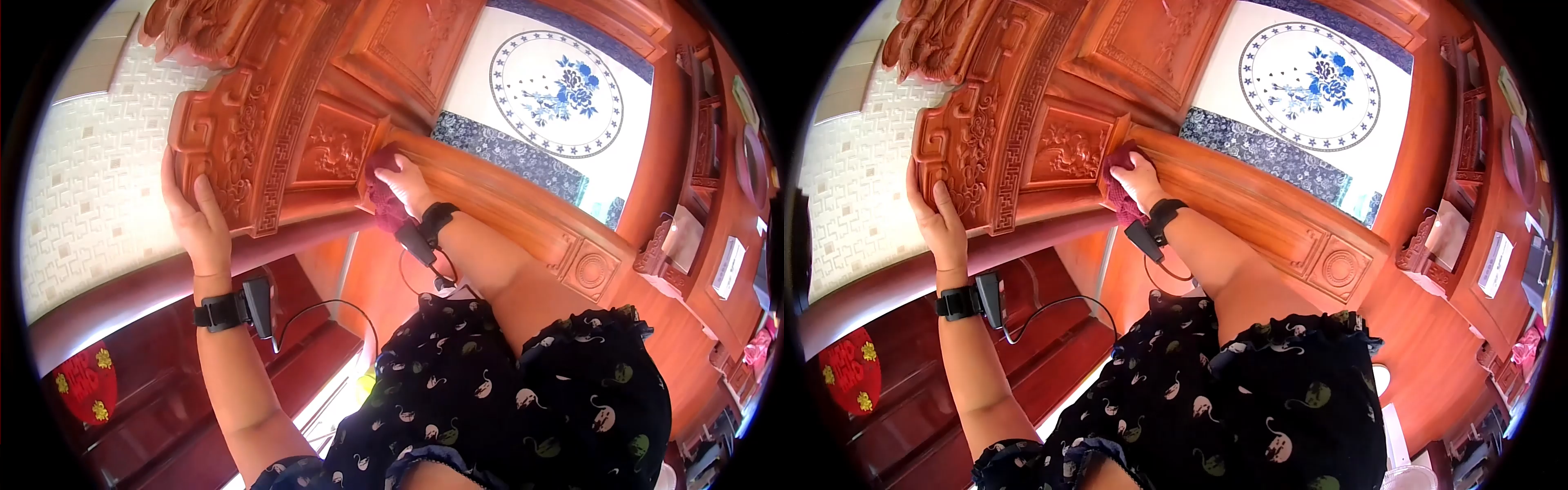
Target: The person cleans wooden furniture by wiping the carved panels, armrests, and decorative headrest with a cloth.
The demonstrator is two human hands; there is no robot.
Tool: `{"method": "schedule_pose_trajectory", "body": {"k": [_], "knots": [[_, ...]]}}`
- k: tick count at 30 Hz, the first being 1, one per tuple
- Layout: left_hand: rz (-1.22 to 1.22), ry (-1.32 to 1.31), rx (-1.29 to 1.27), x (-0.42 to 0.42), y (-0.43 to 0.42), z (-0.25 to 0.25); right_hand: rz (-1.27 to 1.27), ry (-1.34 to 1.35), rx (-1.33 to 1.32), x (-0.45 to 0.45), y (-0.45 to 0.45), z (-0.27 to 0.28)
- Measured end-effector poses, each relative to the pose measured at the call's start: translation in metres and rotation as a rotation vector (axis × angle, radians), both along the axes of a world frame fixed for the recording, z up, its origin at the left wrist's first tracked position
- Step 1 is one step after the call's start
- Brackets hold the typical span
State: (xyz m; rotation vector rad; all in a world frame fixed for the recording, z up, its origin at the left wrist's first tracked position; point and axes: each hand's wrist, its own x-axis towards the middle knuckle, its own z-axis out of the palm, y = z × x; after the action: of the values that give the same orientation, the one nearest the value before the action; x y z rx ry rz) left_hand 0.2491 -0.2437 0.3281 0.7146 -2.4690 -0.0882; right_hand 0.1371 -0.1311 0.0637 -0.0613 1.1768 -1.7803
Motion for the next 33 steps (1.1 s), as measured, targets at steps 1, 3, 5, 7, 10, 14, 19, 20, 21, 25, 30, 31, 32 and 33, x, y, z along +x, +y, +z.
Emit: {"method": "schedule_pose_trajectory", "body": {"k": [1, 3, 5, 7, 10, 14, 19, 20, 21, 25, 30, 31, 32, 33], "knots": [[0.001, -0.002, -0.001, 0.000, 0.000, 0.000, 0.041, 0.178, 0.086, 0.001, 0.001, 0.006], [0.007, 0.008, -0.008, -0.001, 0.000, 0.000, 0.223, 0.335, 0.099, 0.010, -0.010, -0.021], [0.008, 0.009, -0.010, -0.001, 0.000, 0.000, 0.264, 0.708, 0.313, 0.022, -0.015, -0.016], [0.013, 0.006, -0.012, 0.000, 0.000, -0.001, 0.309, 0.680, 0.344, 0.035, -0.015, -0.016], [0.001, 0.050, 0.046, -0.002, 0.001, 0.000, 0.145, 0.709, 0.371, 0.053, -0.019, -0.018], [-0.008, 0.029, 0.035, 0.001, 0.000, -0.002, 0.155, 0.697, 0.382, 0.059, -0.018, -0.019], [-0.037, 0.070, 0.046, -0.001, 0.000, -0.003, 0.364, 0.670, 0.450, 0.053, -0.024, -0.010], [-0.044, 0.071, 0.046, -0.002, 0.000, -0.003, 0.421, 0.637, 0.433, 0.046, -0.021, -0.001], [-0.053, 0.072, 0.044, -0.002, 0.000, -0.002, 0.417, 0.642, 0.433, 0.045, -0.021, -0.001], [-0.024, 0.035, -0.029, 0.000, -0.002, -0.001, 0.325, 0.092, 0.088, 0.039, -0.045, -0.031], [-0.063, 0.037, -0.043, 0.002, -0.005, -0.002, 0.429, -0.641, 0.065, 0.020, -0.024, -0.036], [-0.071, 0.035, -0.066, 0.002, -0.006, -0.002, 0.422, -0.642, 0.063, 0.023, -0.020, -0.030], [-0.074, 0.036, -0.065, 0.003, -0.007, -0.002, 0.292, -0.476, 0.160, 0.027, -0.014, -0.017], [-0.084, 0.031, -0.085, 0.003, -0.007, -0.002, 0.163, -0.306, 0.254, 0.032, -0.009, -0.008]]}}
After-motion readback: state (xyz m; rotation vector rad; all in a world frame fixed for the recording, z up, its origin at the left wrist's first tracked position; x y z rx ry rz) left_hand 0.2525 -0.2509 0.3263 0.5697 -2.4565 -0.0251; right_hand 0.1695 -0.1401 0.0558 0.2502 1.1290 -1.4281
